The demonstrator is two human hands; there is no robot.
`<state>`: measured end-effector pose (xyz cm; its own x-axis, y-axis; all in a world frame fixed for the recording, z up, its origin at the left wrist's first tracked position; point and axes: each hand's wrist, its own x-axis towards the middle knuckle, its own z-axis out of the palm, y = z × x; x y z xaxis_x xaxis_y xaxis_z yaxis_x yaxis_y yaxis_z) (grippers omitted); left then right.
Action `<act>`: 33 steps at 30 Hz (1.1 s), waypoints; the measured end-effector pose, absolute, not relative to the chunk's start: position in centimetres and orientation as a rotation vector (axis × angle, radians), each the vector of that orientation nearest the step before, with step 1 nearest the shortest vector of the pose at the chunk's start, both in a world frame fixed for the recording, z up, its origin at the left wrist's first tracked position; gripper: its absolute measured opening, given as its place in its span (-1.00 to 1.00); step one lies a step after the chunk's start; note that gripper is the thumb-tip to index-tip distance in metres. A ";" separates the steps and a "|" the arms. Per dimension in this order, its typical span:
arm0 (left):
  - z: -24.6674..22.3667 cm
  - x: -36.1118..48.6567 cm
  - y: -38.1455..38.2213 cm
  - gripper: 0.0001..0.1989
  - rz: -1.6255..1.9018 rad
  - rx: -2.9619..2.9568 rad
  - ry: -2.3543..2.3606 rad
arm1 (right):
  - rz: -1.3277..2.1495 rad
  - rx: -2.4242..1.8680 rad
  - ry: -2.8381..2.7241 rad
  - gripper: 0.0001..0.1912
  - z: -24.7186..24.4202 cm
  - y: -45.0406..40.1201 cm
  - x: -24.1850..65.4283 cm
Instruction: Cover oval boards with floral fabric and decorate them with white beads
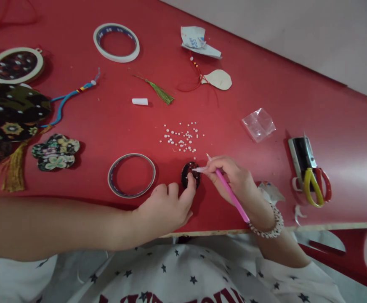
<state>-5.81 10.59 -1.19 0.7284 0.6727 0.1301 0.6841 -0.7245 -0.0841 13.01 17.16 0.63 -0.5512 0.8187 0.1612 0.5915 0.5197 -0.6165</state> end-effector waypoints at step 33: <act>-1.1 -5.9 10.5 -0.57 -0.116 -2.820 -1.088 | 0.578 -1.308 -2.300 -0.95 0.9 16.6 12.5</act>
<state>-5.88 10.46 -1.05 0.7391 0.6640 0.1133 0.6730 -0.7352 -0.0810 12.47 16.60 0.89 -0.4627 0.8720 0.1595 0.6929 0.4680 -0.5484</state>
